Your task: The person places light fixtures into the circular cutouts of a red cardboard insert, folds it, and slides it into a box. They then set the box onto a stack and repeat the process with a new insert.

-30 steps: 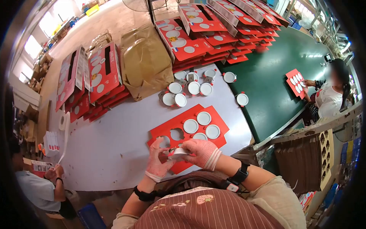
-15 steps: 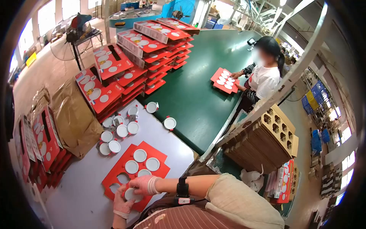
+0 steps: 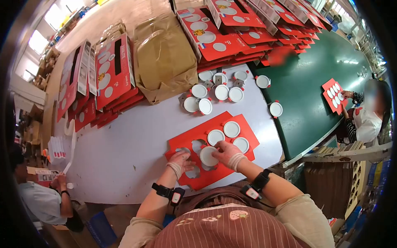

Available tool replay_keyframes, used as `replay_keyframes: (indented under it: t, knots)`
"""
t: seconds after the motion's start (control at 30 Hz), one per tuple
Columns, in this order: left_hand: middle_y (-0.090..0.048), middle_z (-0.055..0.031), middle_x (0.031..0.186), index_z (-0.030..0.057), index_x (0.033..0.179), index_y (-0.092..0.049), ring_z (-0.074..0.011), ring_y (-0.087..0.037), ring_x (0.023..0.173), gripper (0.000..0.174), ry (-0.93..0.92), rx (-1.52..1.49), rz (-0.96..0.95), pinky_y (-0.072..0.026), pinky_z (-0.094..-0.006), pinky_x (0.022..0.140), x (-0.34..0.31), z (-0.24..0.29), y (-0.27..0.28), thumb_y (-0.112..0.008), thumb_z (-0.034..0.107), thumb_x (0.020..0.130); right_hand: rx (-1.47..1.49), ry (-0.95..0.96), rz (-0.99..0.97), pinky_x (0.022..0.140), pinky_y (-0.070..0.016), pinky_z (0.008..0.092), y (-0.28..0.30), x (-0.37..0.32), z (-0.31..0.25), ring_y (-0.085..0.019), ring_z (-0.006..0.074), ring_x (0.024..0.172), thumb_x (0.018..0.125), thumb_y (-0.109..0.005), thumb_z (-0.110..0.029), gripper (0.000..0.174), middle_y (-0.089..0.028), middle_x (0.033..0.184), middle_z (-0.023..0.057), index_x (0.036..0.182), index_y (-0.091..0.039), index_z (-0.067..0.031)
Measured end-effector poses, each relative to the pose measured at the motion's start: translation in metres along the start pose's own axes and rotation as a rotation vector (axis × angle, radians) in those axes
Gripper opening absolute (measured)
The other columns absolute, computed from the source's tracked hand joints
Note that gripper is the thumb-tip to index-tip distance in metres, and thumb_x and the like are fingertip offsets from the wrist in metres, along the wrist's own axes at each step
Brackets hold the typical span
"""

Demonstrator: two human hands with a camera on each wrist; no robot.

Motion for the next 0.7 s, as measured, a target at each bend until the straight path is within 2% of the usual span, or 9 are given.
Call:
replay_keyframes:
  t: [0.03,0.23,0.27,0.33,0.37,0.53,0.6,0.63,0.7]
  knots:
    - [-0.051,-0.0114,0.096,0.0137,0.122,-0.034,-0.0279,-0.061,0.067,0.045,0.042,-0.024,-0.105,-0.0536,-0.0377,0.05,0.009,-0.003,0.003,-0.055,0.016,0.083,-0.029,0.001,0.027,0.076,-0.0475,0.0342,-0.004,0.005,-0.003,-0.06,0.0288,0.087,0.078,-0.058,-0.033,0.043,-0.061,0.094,0.0179,0.107,-0.053,-0.0015]
    - [-0.047,-0.0078,0.085,0.014,0.106,-0.034,-0.0227,-0.059,0.055,0.029,0.085,0.005,-0.142,-0.0524,-0.0347,0.044,-0.003,-0.002,-0.006,-0.052,0.017,0.084,-0.247,-0.064,0.116,0.076,-0.0465,0.0382,-0.01,0.021,-0.025,-0.059,0.0317,0.088,0.08,-0.054,-0.03,0.034,-0.061,0.095,0.0168,0.105,-0.054,-0.0068]
    - [-0.047,-0.0078,0.085,0.014,0.106,-0.034,-0.0227,-0.059,0.055,0.029,0.091,0.006,-0.145,-0.0524,-0.0347,0.044,-0.002,-0.003,-0.004,-0.052,0.017,0.084,-0.327,-0.046,0.119,0.076,-0.0463,0.039,-0.013,0.022,-0.027,-0.058,0.0324,0.089,0.081,-0.053,-0.029,0.032,-0.061,0.095,0.0169,0.104,-0.054,-0.0073]
    - [-0.045,-0.0087,0.092,0.0154,0.116,-0.03,-0.0259,-0.057,0.059,0.039,0.073,-0.022,-0.216,-0.0511,-0.0373,0.046,-0.002,-0.004,-0.001,-0.053,0.015,0.084,-0.331,-0.04,0.137,0.077,-0.0457,0.0399,-0.02,0.027,-0.025,-0.058,0.0338,0.09,0.081,-0.052,-0.027,0.029,-0.06,0.095,0.0176,0.103,-0.054,-0.0079]
    - [-0.045,-0.0087,0.092,0.0154,0.116,-0.03,-0.0259,-0.057,0.059,0.039,0.076,-0.023,-0.219,-0.0511,-0.0373,0.046,0.0,-0.006,0.0,-0.053,0.015,0.084,-0.303,-0.059,0.139,0.077,-0.0455,0.0397,-0.022,0.031,-0.025,-0.057,0.0336,0.091,0.081,-0.053,-0.027,0.03,-0.06,0.096,0.018,0.104,-0.054,-0.008]
    - [-0.045,-0.0089,0.091,0.0182,0.107,-0.032,-0.0265,-0.058,0.058,0.031,0.107,-0.02,-0.283,-0.05,-0.0379,0.044,0.004,-0.009,0.003,-0.052,0.013,0.084,-0.135,-0.122,0.081,0.079,-0.0449,0.0396,-0.03,0.042,-0.016,-0.057,0.0336,0.093,0.081,-0.053,-0.027,0.033,-0.059,0.1,0.0183,0.108,-0.055,-0.0078]
    - [-0.046,-0.0087,0.089,0.0182,0.104,-0.032,-0.0263,-0.058,0.059,0.029,0.109,-0.026,-0.291,-0.0497,-0.038,0.043,0.003,-0.01,0.004,-0.052,0.012,0.084,-0.054,-0.041,0.017,0.079,-0.0448,0.0392,-0.028,0.044,-0.014,-0.057,0.0338,0.093,0.08,-0.053,-0.026,0.036,-0.06,0.1,0.018,0.111,-0.054,-0.0083]
    - [-0.046,-0.0084,0.088,0.0182,0.101,-0.033,-0.0261,-0.059,0.059,0.027,0.108,-0.032,-0.3,-0.0493,-0.0381,0.042,0.003,-0.011,0.004,-0.052,0.012,0.084,-0.053,-0.046,0.015,0.079,-0.0448,0.0392,-0.026,0.046,-0.015,-0.057,0.0338,0.093,0.08,-0.053,-0.026,0.036,-0.06,0.1,0.018,0.111,-0.054,-0.0083]
    - [-0.047,-0.0083,0.086,0.0183,0.1,-0.033,-0.0261,-0.059,0.059,0.027,0.111,-0.037,-0.31,-0.0493,-0.038,0.042,0.006,-0.014,0.006,-0.053,0.012,0.084,-0.287,0.031,-0.041,0.077,-0.0453,0.0373,-0.021,0.048,-0.02,-0.058,0.032,0.089,0.081,-0.055,-0.024,0.036,-0.061,0.094,0.0175,0.114,-0.054,-0.0097]
Point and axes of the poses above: each hand's wrist, its own x-axis towards the middle knuckle, its own y-axis out of the back of the hand, z = x × y, the point moved 1 cm from there along x, towards the middle knuckle
